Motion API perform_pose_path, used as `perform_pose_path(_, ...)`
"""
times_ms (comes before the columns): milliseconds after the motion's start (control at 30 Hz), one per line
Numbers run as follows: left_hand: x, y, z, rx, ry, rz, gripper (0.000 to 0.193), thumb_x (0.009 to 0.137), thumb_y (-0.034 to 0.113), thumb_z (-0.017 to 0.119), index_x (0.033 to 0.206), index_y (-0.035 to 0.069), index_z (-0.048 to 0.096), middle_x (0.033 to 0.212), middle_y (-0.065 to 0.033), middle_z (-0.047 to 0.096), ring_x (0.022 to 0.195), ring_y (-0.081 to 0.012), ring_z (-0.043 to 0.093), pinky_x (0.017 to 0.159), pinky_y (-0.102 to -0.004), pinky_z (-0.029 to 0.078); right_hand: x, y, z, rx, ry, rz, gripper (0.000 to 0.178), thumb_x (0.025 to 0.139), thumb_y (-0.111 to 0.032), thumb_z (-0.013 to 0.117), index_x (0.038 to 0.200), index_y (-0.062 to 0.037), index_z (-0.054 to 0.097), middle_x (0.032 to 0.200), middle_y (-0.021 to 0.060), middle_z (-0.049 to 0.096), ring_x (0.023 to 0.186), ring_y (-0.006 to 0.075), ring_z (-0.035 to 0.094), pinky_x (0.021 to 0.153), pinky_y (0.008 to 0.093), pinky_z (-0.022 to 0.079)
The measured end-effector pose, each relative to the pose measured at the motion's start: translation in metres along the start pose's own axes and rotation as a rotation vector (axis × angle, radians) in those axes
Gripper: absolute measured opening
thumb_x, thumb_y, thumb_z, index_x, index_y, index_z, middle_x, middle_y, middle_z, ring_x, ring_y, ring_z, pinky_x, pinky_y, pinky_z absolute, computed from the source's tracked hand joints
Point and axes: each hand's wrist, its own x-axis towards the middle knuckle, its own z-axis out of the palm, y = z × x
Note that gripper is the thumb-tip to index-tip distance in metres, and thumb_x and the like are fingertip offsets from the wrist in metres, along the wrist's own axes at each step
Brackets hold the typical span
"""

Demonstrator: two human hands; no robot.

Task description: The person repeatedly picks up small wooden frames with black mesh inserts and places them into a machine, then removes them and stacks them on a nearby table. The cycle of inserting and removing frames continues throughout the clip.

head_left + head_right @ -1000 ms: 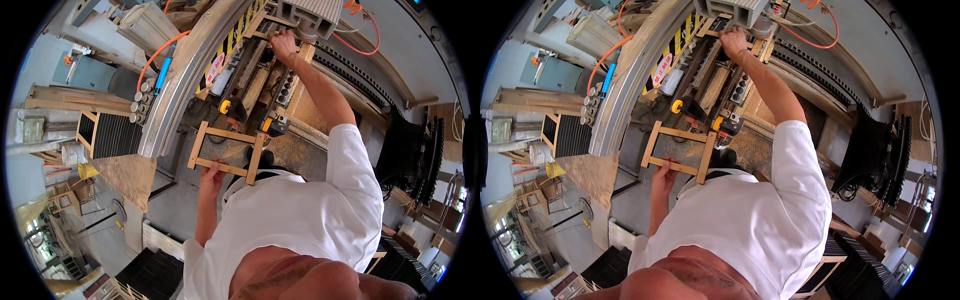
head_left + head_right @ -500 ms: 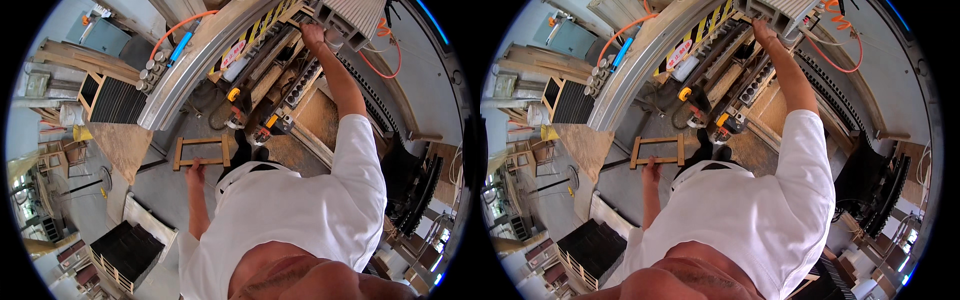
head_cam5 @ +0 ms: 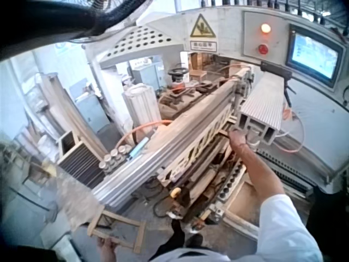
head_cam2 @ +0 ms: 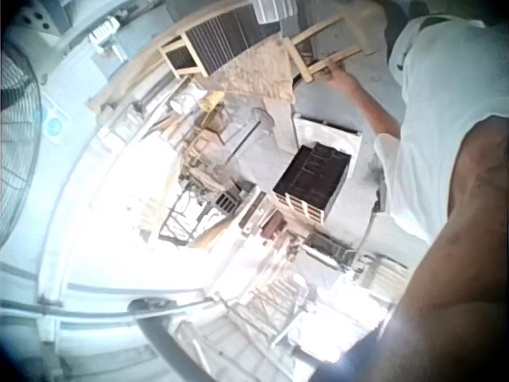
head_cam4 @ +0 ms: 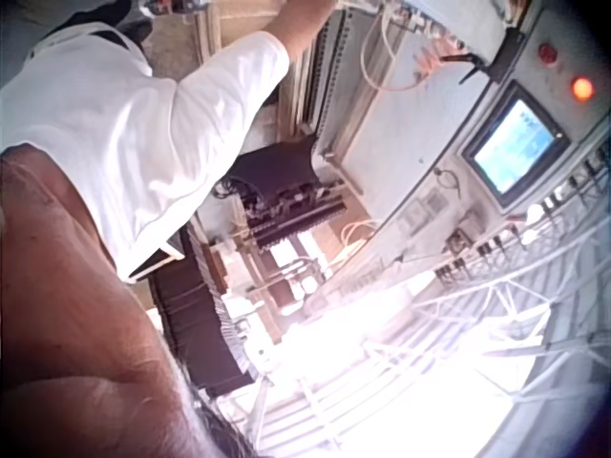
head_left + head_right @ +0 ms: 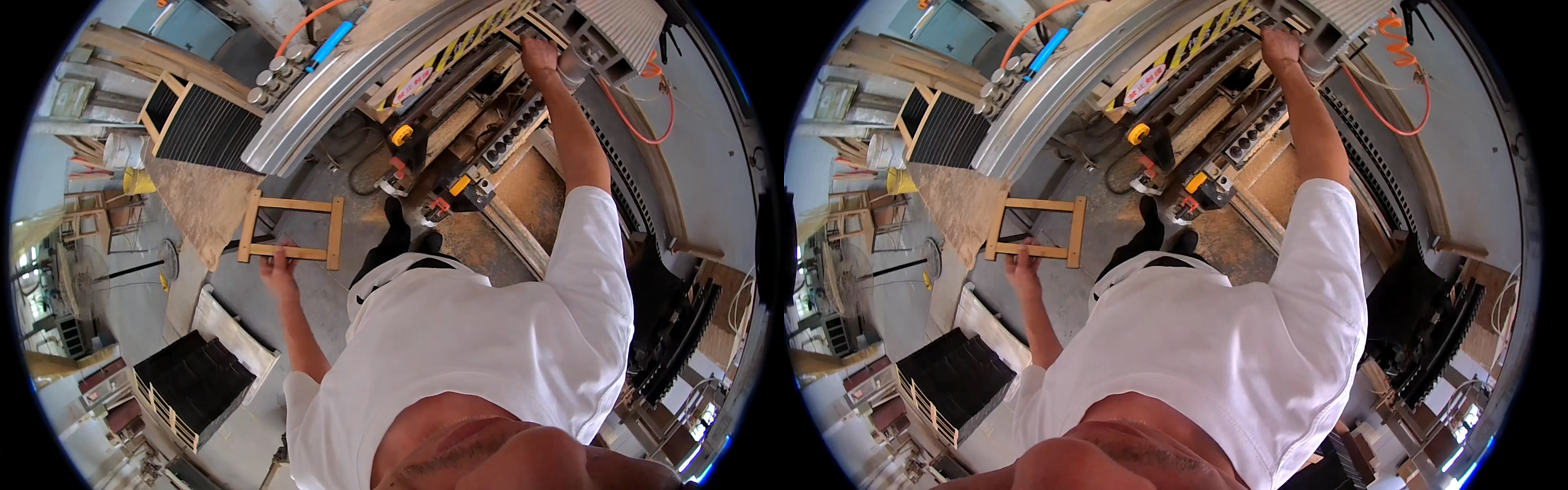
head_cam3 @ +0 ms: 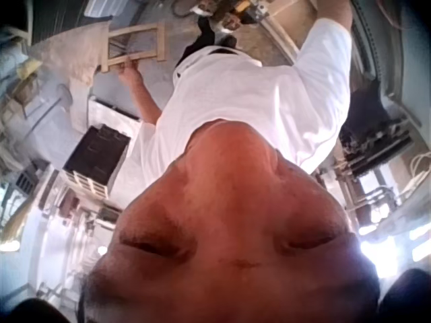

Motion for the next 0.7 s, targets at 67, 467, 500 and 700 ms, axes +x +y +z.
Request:
perform_pose_path(67, -0.002, 0.038, -0.006, -0.029, 0.023, 0.021, 0.028, 0.092, 0.017, 0.064, 0.114, 0.002, 0.056, 0.111, -0.0083, 0.064, 0.096, -0.0187, 0.066, 0.069, -0.0285, 0.056, 0.002, 0.006, 0.004, -0.025, -0.040, 0.010, 0.017, 0.087, -0.009, 0.054, 0.100, -0.0115, 0.064, 0.090, 0.0137, 0.069, 0.091, 0.0347, 0.064, 0.081, 0.0504, 0.048)
perform_pose_path(467, 0.148, 0.211, -0.092, -0.224, 0.014, 0.262, 0.025, 0.092, 0.019, 0.066, 0.110, 0.003, 0.059, 0.092, -0.0004, 0.063, 0.081, -0.0109, 0.062, 0.068, -0.0254, 0.052, -0.043, -0.093, -0.134, 0.653, 0.253, 0.081, 0.031, 0.091, -0.030, 0.062, 0.115, -0.0093, 0.066, 0.101, 0.0143, 0.070, 0.091, 0.0340, 0.066, 0.078, 0.0448, 0.052)
perform_pose_path(500, 0.172, 0.226, -0.087, -0.229, -0.009, 0.270, 0.023, 0.091, 0.018, 0.067, 0.107, 0.003, 0.060, 0.091, -0.0008, 0.064, 0.081, -0.0117, 0.062, 0.069, -0.0258, 0.052, -0.066, -0.117, -0.164, 0.795, 0.287, 0.112, 0.030, 0.092, -0.029, 0.062, 0.111, -0.0064, 0.068, 0.100, 0.0153, 0.070, 0.090, 0.0308, 0.067, 0.079, 0.0396, 0.052)
perform_pose_path(700, 0.342, 0.288, -0.064, -0.192, -0.181, 0.256, 0.023, 0.090, 0.018, 0.068, 0.105, 0.001, 0.062, 0.095, -0.0038, 0.066, 0.083, -0.0149, 0.064, 0.075, -0.0280, 0.052, -0.195, -0.229, -0.258, 1.082, -0.012, 0.303, 0.023, 0.091, -0.015, 0.066, 0.111, -0.0037, 0.069, 0.102, 0.0113, 0.072, 0.092, 0.0177, 0.067, 0.085, 0.0322, 0.053)
